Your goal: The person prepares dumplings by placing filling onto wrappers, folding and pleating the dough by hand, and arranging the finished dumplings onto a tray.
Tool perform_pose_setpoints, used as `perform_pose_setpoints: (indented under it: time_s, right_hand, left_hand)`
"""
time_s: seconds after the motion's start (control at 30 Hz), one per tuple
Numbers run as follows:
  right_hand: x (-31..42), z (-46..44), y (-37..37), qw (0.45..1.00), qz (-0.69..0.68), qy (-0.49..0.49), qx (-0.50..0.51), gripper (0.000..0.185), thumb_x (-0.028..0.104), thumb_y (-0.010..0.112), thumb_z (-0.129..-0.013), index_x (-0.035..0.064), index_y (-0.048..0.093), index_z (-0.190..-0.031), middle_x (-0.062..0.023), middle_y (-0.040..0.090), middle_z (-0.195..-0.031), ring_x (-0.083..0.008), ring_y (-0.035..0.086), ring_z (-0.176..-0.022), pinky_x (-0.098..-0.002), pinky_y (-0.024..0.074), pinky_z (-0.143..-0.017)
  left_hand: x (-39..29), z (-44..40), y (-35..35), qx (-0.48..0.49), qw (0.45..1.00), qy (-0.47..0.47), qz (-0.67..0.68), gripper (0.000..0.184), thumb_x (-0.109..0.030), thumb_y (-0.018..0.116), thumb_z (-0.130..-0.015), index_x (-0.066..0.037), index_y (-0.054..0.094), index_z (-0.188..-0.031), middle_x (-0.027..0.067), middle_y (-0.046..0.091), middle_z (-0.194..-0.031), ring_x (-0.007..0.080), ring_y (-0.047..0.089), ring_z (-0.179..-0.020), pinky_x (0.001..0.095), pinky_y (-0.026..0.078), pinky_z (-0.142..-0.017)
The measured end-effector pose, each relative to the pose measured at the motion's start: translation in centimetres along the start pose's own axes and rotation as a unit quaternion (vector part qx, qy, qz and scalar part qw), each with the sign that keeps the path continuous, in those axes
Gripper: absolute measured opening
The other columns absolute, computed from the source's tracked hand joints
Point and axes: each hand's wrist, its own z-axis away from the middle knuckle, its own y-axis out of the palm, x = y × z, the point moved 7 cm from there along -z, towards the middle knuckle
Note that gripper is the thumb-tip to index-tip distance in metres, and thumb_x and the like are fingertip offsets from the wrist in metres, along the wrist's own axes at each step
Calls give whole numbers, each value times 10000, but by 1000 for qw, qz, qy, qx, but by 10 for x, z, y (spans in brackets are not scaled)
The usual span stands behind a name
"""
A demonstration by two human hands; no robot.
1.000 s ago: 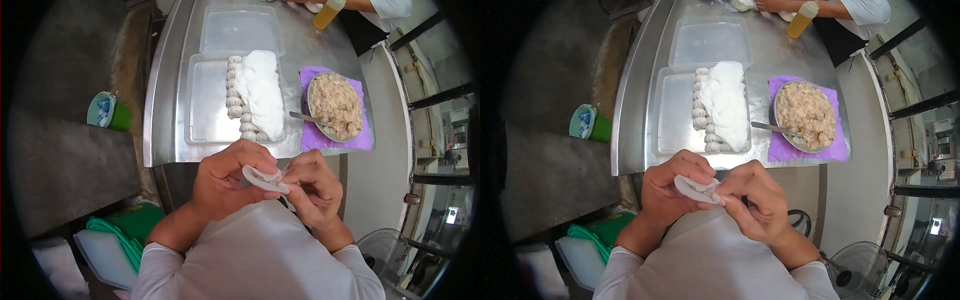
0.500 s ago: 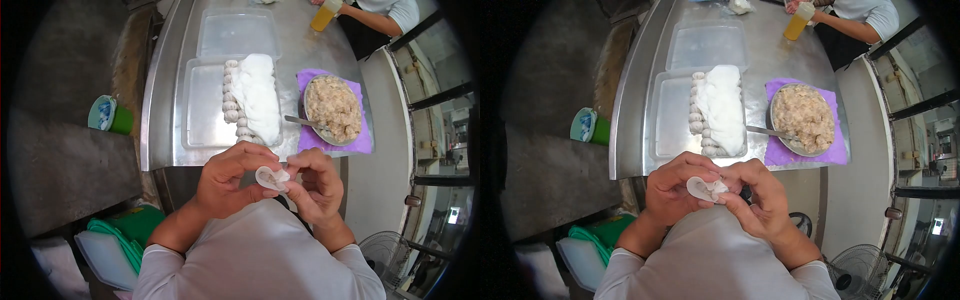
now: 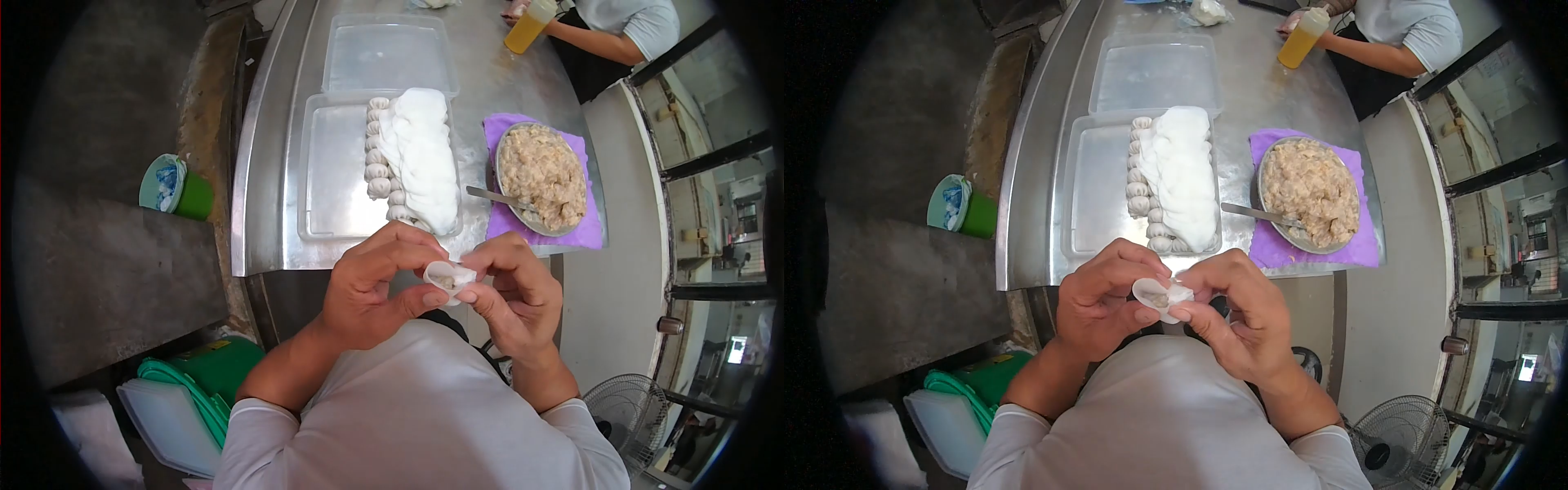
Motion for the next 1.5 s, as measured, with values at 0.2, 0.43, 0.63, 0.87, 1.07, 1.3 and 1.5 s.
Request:
perform_pose_setpoints:
  time_s: [0.2,0.43,0.63,0.87,1.07,1.3,1.5]
  right_hand:
    - [6,-1,7,984,135,-53,106,193,36,778,-866,-40,689,-1020,-101,637,-903,-155,589,-768,-263,476,-672]
    - [3,-4,8,997,43,16,61,132,12,749,-880,-40,681,-980,-105,638,-896,-171,593,-780,-281,485,-677]
    - [14,-10,14,978,152,-50,133,140,23,750,-886,-41,684,-991,-103,643,-901,-170,600,-795,-282,491,-693]
    - [-2,-14,17,982,131,10,136,124,14,745,-883,-29,689,-985,-102,631,-894,-169,610,-789,-274,498,-694]
    - [-1,-20,26,967,173,-12,189,150,20,766,-860,-3,716,-1000,-90,596,-877,-175,577,-766,-294,476,-668]
    - [-13,-32,27,930,224,-155,246,223,75,853,-777,-1,726,-943,-40,553,-889,-137,500,-746,-246,410,-662]
    - [-75,-23,18,969,61,157,181,244,71,765,-900,12,602,-1072,0,560,-829,-66,518,-760,-224,435,-676]
  left_hand:
    - [3,8,-6,-85,995,48,28,246,-35,774,-883,2,670,-1103,89,607,-1024,146,584,-852,283,484,-777]
    - [-1,2,-7,-22,998,53,-31,197,-65,738,-926,-2,668,-1099,89,597,-1005,145,565,-878,286,476,-782]
    - [0,4,-9,-51,995,44,-68,179,-90,756,-913,-8,693,-1060,81,603,-983,158,581,-885,282,477,-781]
    - [-6,-3,-16,-52,992,35,-113,149,-58,767,-885,-13,721,-1020,74,614,-924,160,587,-866,281,484,-760]
    - [-11,-2,-24,-13,986,50,-157,183,-51,786,-861,-6,720,-1026,99,621,-949,159,577,-869,287,472,-754]
    - [62,11,-28,24,922,-257,289,262,-131,628,-1006,24,638,-1216,66,671,-1083,150,657,-892,281,552,-769]
    - [80,9,-51,-79,911,-286,288,318,-52,627,-992,17,600,-1301,74,662,-1110,138,667,-959,327,599,-853]
